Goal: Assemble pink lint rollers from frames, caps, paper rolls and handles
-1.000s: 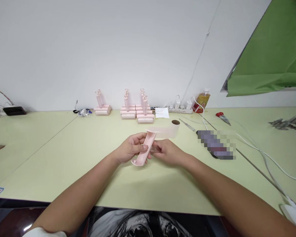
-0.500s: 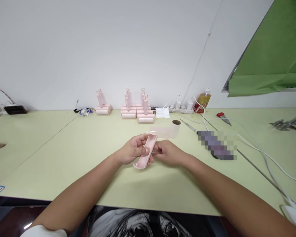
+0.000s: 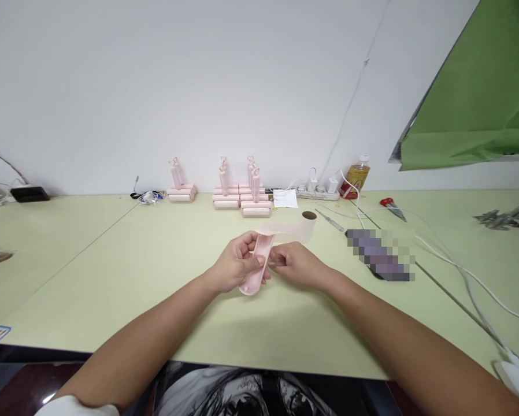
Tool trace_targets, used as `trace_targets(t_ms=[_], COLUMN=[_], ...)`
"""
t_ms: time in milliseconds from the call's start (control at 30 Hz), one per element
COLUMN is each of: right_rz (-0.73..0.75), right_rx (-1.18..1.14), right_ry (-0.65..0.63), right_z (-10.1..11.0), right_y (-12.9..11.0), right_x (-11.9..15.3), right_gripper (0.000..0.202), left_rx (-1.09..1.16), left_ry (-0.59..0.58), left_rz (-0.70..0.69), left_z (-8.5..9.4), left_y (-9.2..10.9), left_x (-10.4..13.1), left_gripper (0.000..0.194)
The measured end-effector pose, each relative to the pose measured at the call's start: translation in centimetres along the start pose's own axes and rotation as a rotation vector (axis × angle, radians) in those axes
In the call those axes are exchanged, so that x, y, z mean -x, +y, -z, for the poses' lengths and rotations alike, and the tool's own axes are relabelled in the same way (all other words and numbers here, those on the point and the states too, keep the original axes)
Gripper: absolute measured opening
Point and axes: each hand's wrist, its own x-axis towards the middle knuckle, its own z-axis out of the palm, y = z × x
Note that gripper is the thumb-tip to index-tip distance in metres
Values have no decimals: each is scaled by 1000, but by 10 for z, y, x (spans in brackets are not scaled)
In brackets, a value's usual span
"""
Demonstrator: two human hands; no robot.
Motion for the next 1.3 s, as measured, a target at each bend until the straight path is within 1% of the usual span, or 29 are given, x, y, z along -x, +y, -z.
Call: trace_targets(t_ms=[100, 200, 233, 267, 300, 367, 400, 433, 500, 600, 700, 800, 867, 933, 1033, 1133, 1200, 1300], right_rz=[-27, -72, -78, -60, -20, 100, 141, 144, 116, 64, 6, -11, -23, -43, -72, -94, -100, -110], right_rx=[44, 78, 107, 154, 214, 349, 401, 441, 516, 558, 508, 462, 451, 444, 444, 456, 456, 443], right_ry=[45, 157, 180, 177, 147, 32, -21, -51, -123, -203, -264, -288, -291, -295, -308, -313, -309, -312], right_z=[5, 18, 22, 25, 27, 24, 19, 13, 1, -12, -14, -12, -11, -11, -11, -12, -11, -8], right_y=[6, 10, 9, 8, 5, -5, -10, -16, -27, -33, -31, -29, -30, -33, -36, -36, -35, -32], right_x=[-2, -4, -3, -2, -1, 3, 5, 7, 10, 11, 10, 11, 12, 13, 13, 13, 13, 11], right_gripper=[23, 24, 23, 21, 17, 11, 14, 17, 15, 15, 18, 18, 18, 18, 20, 24, 25, 25], left_rx=[-54, -131, -164, -199, -233, -315, -375, -456, -685, -1125, -1522, -1751, -1828, -1866, -1877, -1813, -1738, -1642], left_ry=[113, 208, 248, 292, 334, 394, 404, 397, 330, 157, -37, -202, -281, -325, -328, -335, -346, -347], left_rz=[-53, -19, -17, -27, -45, -88, -98, -98, -81, -113, -178, -194, -205, -232, -302, -350, -302, -172], left_z=[8, 18, 21, 24, 26, 30, 31, 31, 28, 20, 10, 2, -1, -1, 2, 7, 11, 16], left_y=[6, 16, 20, 24, 28, 35, 38, 41, 42, 37, 23, 7, -2, -10, -18, -23, -24, -24], left_x=[-1, -3, -5, -7, -9, -15, -18, -22, -31, -50, -74, -96, -107, -113, -117, -119, -121, -124], left_gripper=[37, 39, 39, 39, 38, 35, 34, 32, 27, 19, 17, 18, 18, 16, 10, 7, 6, 10])
